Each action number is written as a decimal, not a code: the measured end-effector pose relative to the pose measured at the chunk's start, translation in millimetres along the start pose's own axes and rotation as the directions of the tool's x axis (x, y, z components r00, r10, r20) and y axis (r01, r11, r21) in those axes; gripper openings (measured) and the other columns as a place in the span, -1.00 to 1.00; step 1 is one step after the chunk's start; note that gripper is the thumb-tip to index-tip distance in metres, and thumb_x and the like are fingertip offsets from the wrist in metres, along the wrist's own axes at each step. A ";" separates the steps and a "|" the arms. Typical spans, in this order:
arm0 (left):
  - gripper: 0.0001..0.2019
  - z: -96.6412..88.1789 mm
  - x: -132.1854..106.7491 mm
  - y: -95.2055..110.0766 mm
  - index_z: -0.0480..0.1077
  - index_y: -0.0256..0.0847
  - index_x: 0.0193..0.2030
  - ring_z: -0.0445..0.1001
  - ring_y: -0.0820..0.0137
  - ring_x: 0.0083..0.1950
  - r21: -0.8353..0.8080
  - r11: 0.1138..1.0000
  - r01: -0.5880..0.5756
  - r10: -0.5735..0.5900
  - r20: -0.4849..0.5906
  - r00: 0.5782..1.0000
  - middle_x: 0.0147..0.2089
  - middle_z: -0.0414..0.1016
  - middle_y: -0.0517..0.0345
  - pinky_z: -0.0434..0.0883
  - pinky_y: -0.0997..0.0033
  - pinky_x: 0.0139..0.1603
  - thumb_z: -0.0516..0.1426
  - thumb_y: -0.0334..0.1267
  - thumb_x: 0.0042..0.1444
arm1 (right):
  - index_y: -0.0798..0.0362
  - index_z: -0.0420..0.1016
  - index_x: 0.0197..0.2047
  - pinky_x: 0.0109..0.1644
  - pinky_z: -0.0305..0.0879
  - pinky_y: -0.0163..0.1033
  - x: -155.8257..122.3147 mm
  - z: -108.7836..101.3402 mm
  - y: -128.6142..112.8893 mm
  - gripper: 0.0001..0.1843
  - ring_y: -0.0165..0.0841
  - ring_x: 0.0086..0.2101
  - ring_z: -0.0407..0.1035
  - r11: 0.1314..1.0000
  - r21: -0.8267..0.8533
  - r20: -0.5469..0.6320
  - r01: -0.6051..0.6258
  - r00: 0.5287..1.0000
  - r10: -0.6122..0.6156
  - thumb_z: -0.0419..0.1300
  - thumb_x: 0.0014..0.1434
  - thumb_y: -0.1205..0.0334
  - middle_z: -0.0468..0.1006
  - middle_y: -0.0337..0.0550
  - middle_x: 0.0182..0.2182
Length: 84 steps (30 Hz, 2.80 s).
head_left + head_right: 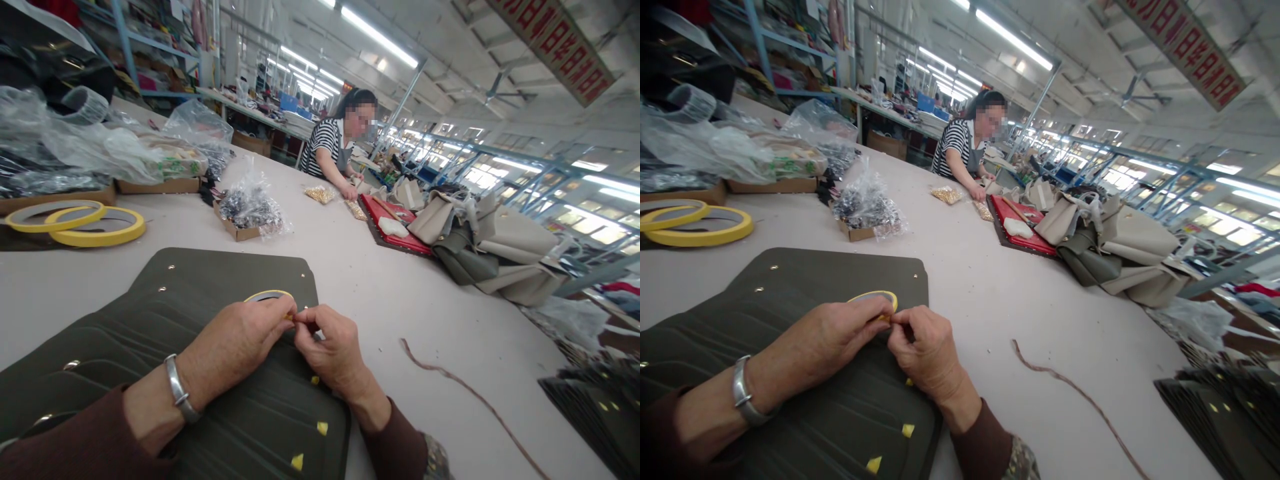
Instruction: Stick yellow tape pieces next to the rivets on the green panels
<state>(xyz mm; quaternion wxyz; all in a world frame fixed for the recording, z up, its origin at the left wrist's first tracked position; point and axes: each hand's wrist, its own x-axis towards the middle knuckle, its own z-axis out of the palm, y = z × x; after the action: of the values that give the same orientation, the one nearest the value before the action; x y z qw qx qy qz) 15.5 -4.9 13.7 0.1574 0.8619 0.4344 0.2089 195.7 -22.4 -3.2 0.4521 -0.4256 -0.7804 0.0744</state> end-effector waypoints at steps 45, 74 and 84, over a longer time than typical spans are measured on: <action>-0.83 3.9 9.9 -13.1 0.34 -0.17 -0.25 0.39 0.28 -0.18 0.158 0.986 -0.043 0.043 -0.001 0.999 -0.23 0.46 0.12 0.29 0.23 -0.09 -0.04 -0.40 0.28 | 0.01 0.65 -0.41 -0.31 0.25 -0.30 10.1 4.2 33.8 -0.81 -0.33 -0.43 0.47 0.870 -0.190 0.208 -0.454 0.848 0.488 0.21 0.15 0.25 0.64 -0.17 -0.47; -0.82 -0.2 5.1 -6.6 0.32 -0.09 -0.01 0.59 0.33 -0.22 0.010 0.999 0.033 -0.032 -0.093 0.995 -0.17 0.59 0.17 0.40 0.43 -0.27 -0.02 -0.23 0.31 | 0.05 0.55 -0.36 -0.35 0.31 -0.33 15.9 5.1 11.2 -0.80 -0.42 -0.49 0.40 0.998 -0.051 0.044 0.033 0.999 -0.031 0.10 0.16 0.39 0.56 -0.18 -0.50; -0.83 -4.5 6.2 -4.3 0.30 -0.14 -0.34 0.40 0.44 -0.36 -0.094 0.994 -0.056 0.040 -0.157 0.987 -0.38 0.43 0.25 0.24 0.47 -0.35 -0.03 -0.33 0.28 | 0.09 0.52 -0.47 -0.57 0.29 -0.39 23.2 10.1 4.1 -0.89 -0.47 -0.66 0.34 0.718 0.371 0.213 -0.589 0.806 0.552 0.22 0.00 0.25 0.47 -0.31 -0.68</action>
<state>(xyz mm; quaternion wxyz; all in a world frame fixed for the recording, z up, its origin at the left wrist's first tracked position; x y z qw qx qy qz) 13.6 3.0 17.0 0.1601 0.8445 0.4137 0.3001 185.1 -0.1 3.8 0.4529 -0.5341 -0.5950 0.3944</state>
